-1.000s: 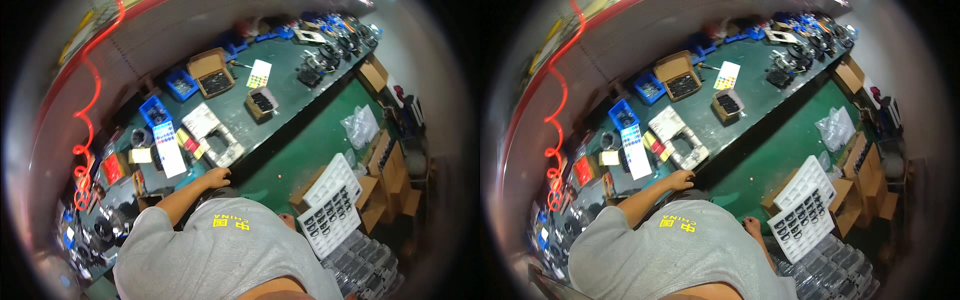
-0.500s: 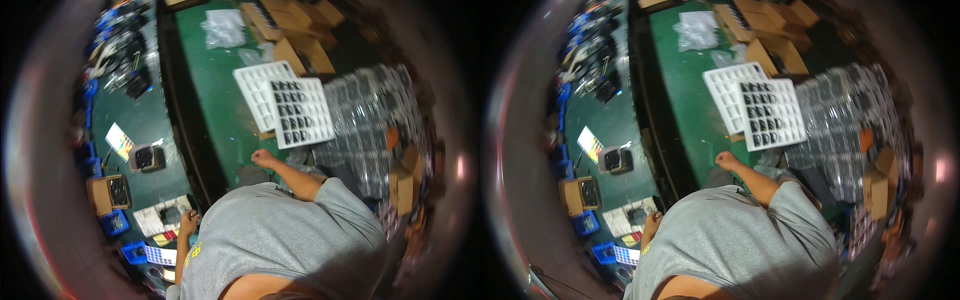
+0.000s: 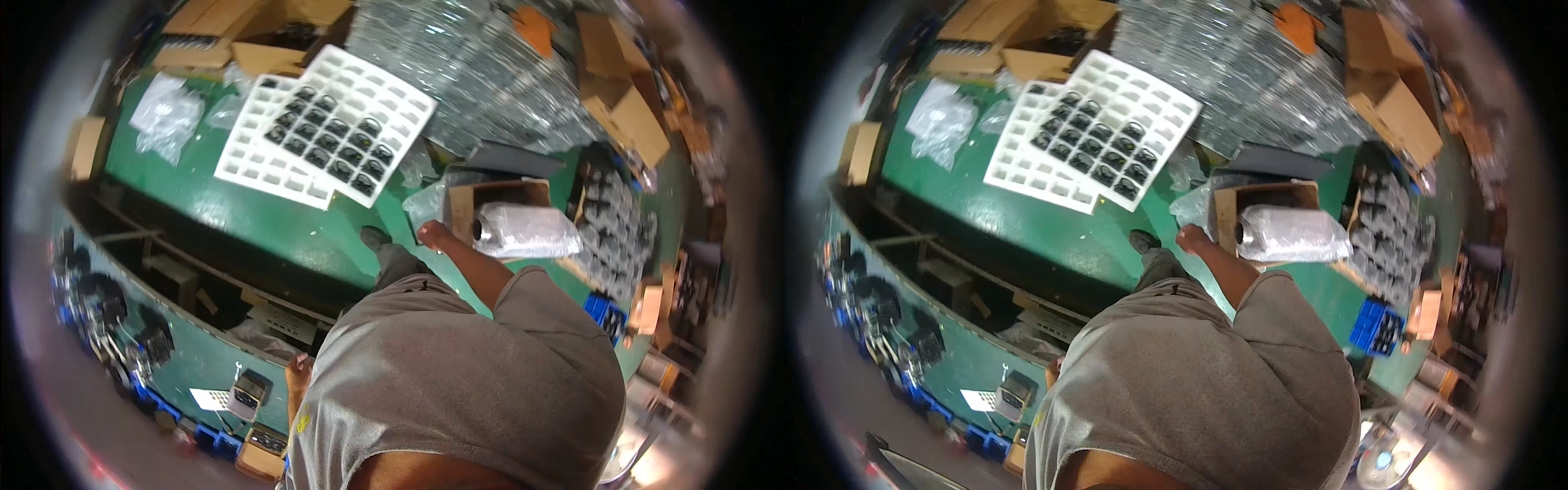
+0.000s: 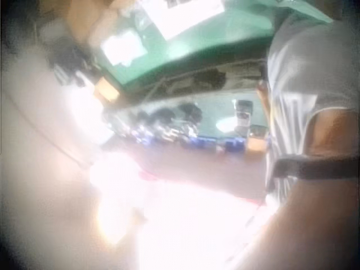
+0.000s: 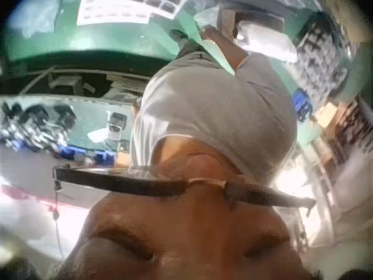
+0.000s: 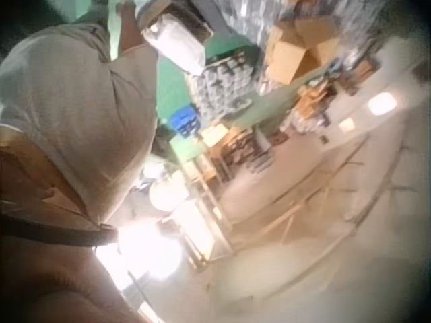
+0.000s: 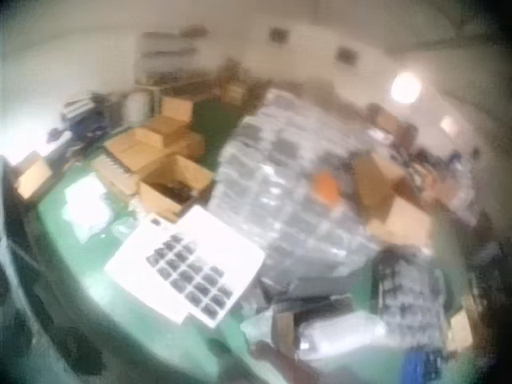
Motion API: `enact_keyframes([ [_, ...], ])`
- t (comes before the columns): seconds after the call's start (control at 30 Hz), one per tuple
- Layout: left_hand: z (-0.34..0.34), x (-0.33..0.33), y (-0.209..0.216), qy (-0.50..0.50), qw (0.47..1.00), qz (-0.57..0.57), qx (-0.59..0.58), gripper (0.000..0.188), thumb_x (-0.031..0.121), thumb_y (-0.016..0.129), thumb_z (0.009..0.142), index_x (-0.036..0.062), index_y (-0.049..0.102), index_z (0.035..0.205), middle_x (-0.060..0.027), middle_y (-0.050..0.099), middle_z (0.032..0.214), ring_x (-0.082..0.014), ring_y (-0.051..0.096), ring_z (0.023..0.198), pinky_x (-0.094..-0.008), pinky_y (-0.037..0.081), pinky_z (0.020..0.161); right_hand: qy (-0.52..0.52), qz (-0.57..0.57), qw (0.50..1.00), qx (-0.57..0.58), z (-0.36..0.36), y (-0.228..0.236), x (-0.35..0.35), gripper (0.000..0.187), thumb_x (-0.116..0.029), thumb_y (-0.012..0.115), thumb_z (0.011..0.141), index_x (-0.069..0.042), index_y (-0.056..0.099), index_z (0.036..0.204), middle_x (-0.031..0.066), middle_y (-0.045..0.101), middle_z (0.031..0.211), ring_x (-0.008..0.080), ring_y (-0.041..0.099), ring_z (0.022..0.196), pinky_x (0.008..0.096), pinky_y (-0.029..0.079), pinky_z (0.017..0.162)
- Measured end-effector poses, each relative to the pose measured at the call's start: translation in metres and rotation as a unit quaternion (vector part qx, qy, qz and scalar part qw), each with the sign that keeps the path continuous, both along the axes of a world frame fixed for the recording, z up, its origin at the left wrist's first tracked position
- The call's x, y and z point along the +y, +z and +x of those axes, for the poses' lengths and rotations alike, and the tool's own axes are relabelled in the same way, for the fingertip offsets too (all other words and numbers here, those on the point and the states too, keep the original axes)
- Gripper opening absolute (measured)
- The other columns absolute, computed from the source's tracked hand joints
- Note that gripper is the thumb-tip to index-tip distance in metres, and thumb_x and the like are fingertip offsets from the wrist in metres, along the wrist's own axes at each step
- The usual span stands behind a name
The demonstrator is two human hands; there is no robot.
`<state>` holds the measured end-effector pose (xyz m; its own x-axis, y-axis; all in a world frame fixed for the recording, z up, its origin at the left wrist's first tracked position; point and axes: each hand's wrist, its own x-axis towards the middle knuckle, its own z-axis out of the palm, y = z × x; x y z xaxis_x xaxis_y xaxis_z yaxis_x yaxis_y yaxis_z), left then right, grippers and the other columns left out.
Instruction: The person unpacks a silver metal casing and uses a cordless drill to fasten it. They then attach a motor assembly to the casing, connect wires, and secure a black plastic component using the drill. The person works at a green workbench in a workshop environment.
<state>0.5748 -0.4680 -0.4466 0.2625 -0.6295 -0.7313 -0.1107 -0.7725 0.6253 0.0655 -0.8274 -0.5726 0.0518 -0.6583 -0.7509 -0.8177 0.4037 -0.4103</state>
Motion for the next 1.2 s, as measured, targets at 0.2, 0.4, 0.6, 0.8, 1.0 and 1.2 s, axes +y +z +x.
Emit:
enact_keyframes([
  [0.2,-0.022,-0.158,0.050,-0.154,0.985,-0.055,-0.062,0.031,0.009,0.066,0.090,-0.0053,0.067,0.117,-0.0043,0.068,0.082,-0.0096,0.058,0.068,-0.0269,0.047,0.060,-0.182,-0.046,0.978,-0.085,-0.062,0.006,0.031,0.022,-0.026,0.068,0.087,-0.005,0.071,0.081,0.0053,0.065,0.066,0.0137,0.058,0.051,0.0309,0.046,0.047],
  [0.4,-0.027,-0.219,0.059,-0.233,0.969,-0.066,-0.057,0.034,0.013,0.067,0.092,-0.0042,0.067,0.121,-0.0053,0.070,0.085,-0.0104,0.061,0.073,-0.0273,0.050,0.065,-0.254,-0.003,0.964,-0.073,-0.085,0.016,0.134,0.025,-0.031,0.067,0.079,-0.007,0.075,0.078,0.0130,0.070,0.065,0.0260,0.067,0.059,0.0434,0.055,0.065],
  [0.6,-0.036,-0.235,-0.009,-0.375,0.924,-0.078,-0.027,0.039,0.025,0.067,0.093,-0.0038,0.069,0.120,-0.0089,0.074,0.094,-0.0176,0.068,0.084,-0.0336,0.053,0.076,-0.280,-0.108,0.954,0.008,-0.123,0.061,0.239,0.028,-0.026,0.069,0.087,-0.004,0.078,0.101,0.0102,0.074,0.078,0.0168,0.068,0.062,0.0356,0.057,0.057],
  [0.8,-0.163,-0.275,-0.024,-0.447,0.878,-0.170,-0.011,0.049,0.029,0.066,0.094,-0.0060,0.064,0.129,-0.0223,0.073,0.112,-0.0278,0.071,0.103,-0.0386,0.054,0.090,-0.456,-0.144,0.876,0.058,-0.220,0.052,0.273,0.032,-0.034,0.070,0.083,-0.008,0.079,0.101,0.0174,0.076,0.100,0.0350,0.073,0.096,0.0435,0.057,0.087],
  [1.0,-0.329,-0.295,-0.009,-0.438,0.877,-0.143,0.139,0.061,0.036,0.066,0.101,0.0015,0.050,0.148,-0.0080,0.069,0.117,-0.0159,0.063,0.097,-0.0343,0.053,0.085,-0.597,-0.186,0.768,0.138,-0.352,0.061,0.220,0.060,-0.051,0.074,0.083,-0.006,0.071,0.123,0.0192,0.071,0.122,0.0345,0.067,0.115,0.0438,0.051,0.100],
  [1.2,-0.450,-0.303,-0.078,-0.329,0.914,-0.016,0.236,0.073,0.045,0.064,0.101,0.0130,0.034,0.159,-0.0100,0.051,0.145,-0.0268,0.051,0.130,-0.0476,0.047,0.103,-0.641,-0.193,0.729,0.141,-0.444,0.082,0.145,0.106,-0.073,0.071,0.079,-0.002,0.042,0.152,0.0240,0.049,0.152,0.0399,0.051,0.137,0.0483,0.043,0.112],
])
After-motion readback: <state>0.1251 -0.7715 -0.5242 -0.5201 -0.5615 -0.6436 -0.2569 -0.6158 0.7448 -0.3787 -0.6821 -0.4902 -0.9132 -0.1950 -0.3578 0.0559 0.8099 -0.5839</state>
